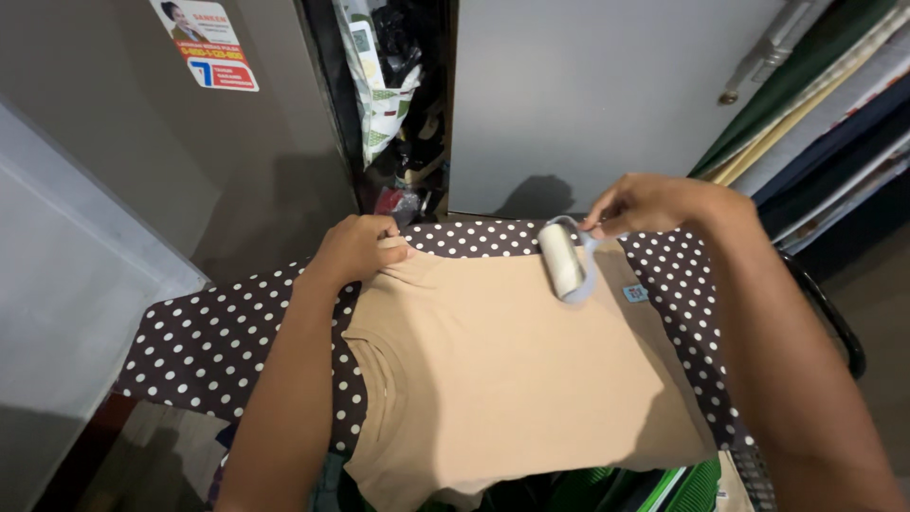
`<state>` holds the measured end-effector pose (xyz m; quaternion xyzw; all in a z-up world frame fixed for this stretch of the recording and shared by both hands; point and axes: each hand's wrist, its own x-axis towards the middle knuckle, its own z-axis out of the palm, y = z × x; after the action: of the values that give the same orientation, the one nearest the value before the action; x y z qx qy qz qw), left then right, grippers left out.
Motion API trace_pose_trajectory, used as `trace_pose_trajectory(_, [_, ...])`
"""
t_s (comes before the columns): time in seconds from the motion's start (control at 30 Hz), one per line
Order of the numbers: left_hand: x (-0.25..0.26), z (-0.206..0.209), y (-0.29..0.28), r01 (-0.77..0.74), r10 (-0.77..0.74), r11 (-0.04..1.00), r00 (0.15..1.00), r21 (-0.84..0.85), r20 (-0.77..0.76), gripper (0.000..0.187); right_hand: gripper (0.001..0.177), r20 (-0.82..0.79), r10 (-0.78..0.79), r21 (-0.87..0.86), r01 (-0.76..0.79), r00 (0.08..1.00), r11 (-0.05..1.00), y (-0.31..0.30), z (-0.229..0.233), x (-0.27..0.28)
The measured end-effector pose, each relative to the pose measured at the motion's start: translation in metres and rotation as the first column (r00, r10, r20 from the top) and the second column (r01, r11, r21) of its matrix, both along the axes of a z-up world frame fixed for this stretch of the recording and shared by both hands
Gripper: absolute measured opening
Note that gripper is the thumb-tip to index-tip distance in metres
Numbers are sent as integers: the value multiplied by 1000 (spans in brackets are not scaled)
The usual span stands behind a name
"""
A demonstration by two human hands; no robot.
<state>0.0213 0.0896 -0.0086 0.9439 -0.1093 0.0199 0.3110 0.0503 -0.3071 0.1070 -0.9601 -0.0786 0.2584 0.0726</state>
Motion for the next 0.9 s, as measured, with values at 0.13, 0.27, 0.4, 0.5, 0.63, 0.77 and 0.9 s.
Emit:
trace_pose_trajectory(0.13, [4, -1, -1, 5, -5, 1000, 1000, 15, 2, 45, 36, 64, 201, 184, -210, 977, 960, 21, -11, -3])
trace_pose_trajectory(0.27, [3, -1, 1, -11, 13, 999, 999, 32, -42, 44, 29, 171, 326, 462, -367, 930, 807, 54, -34, -8])
trace_pose_trajectory(0.4, [2, 1, -1, -17, 20, 999, 997, 39, -68, 46, 30, 155, 312, 472, -348, 937, 810, 54, -46, -7])
trace_pose_trajectory(0.5, [0, 7, -5, -28, 31, 995, 999, 95, -31, 43, 33, 108, 250, 382, -272, 962, 883, 23, -41, -3])
trace_pose_trajectory(0.63, [-4, 13, -14, -85, 84, 979, 996, 184, 12, 41, 38, 59, 121, 313, -133, 991, 940, -45, -25, -5])
trace_pose_trajectory(0.77, [-15, 11, -33, 31, -136, 965, 907, 260, 399, 39, 39, 35, -126, 56, 124, 991, 991, -98, -16, -10])
trace_pose_trajectory(0.9, [-27, -2, -79, 417, -415, 906, 843, 72, 342, 47, 37, 18, -122, 171, 118, 992, 978, -122, -16, -15])
